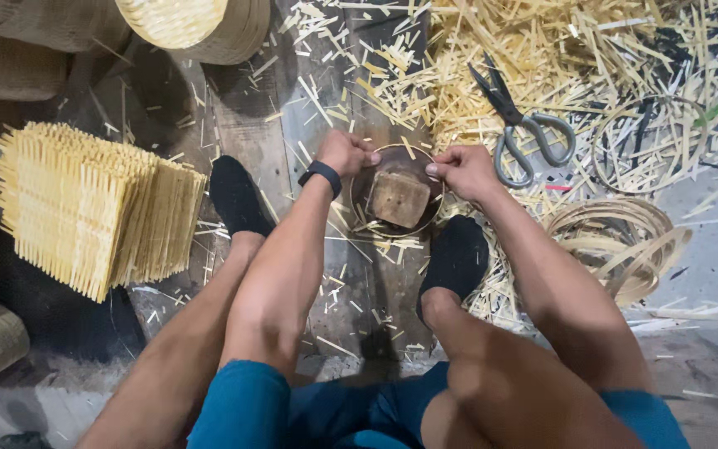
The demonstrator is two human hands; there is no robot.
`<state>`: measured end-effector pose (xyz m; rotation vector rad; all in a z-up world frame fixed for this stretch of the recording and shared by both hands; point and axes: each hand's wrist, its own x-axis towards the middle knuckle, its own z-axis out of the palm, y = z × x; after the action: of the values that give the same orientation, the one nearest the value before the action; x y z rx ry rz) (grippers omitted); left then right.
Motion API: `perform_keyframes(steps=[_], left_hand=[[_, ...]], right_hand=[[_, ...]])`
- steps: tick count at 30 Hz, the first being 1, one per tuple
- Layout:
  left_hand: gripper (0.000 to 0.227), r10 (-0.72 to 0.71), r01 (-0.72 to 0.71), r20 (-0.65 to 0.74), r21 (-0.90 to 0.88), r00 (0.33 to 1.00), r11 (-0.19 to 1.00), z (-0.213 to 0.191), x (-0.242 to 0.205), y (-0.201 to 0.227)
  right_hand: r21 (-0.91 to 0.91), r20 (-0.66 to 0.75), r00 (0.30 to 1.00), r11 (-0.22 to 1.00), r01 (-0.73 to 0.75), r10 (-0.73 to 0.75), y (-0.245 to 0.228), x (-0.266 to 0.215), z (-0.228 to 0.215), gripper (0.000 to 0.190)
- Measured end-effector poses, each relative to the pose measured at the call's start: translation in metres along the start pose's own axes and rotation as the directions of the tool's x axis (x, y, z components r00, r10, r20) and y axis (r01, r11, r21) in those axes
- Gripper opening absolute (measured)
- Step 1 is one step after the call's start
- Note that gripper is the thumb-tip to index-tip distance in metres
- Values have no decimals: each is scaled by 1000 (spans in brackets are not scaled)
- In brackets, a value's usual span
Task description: The person sits on the floor and repeatedly places a circular bamboo mat on a wooden block, trims the edges with shears, and stacks the finished mats. The person handles bamboo mats and shears throughout the clip.
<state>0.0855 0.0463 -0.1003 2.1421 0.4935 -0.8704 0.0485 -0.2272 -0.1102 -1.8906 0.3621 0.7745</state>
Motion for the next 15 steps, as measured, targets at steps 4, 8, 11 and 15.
perform_keyframes(steps=[4, 8, 11, 15], left_hand=[[20, -60, 59, -10, -58, 998, 997, 0, -2, 3], [24, 71, -68, -100, 28, 992, 997, 2, -15, 5], [24, -5, -45, -258, -188, 966, 981, 17, -39, -11], [26, -176, 164, -283, -67, 943, 984, 38, -81, -72]], right_hand=[[-40, -12, 1000, 999, -22, 22, -2, -1, -1, 20], [-103, -56, 998, 995, -12, 6, -14, -15, -1, 20], [-131, -62, 995, 989, 65, -73, -9, -34, -2, 30], [315, 166, 973, 926, -207, 161, 19, -58, 6, 23]])
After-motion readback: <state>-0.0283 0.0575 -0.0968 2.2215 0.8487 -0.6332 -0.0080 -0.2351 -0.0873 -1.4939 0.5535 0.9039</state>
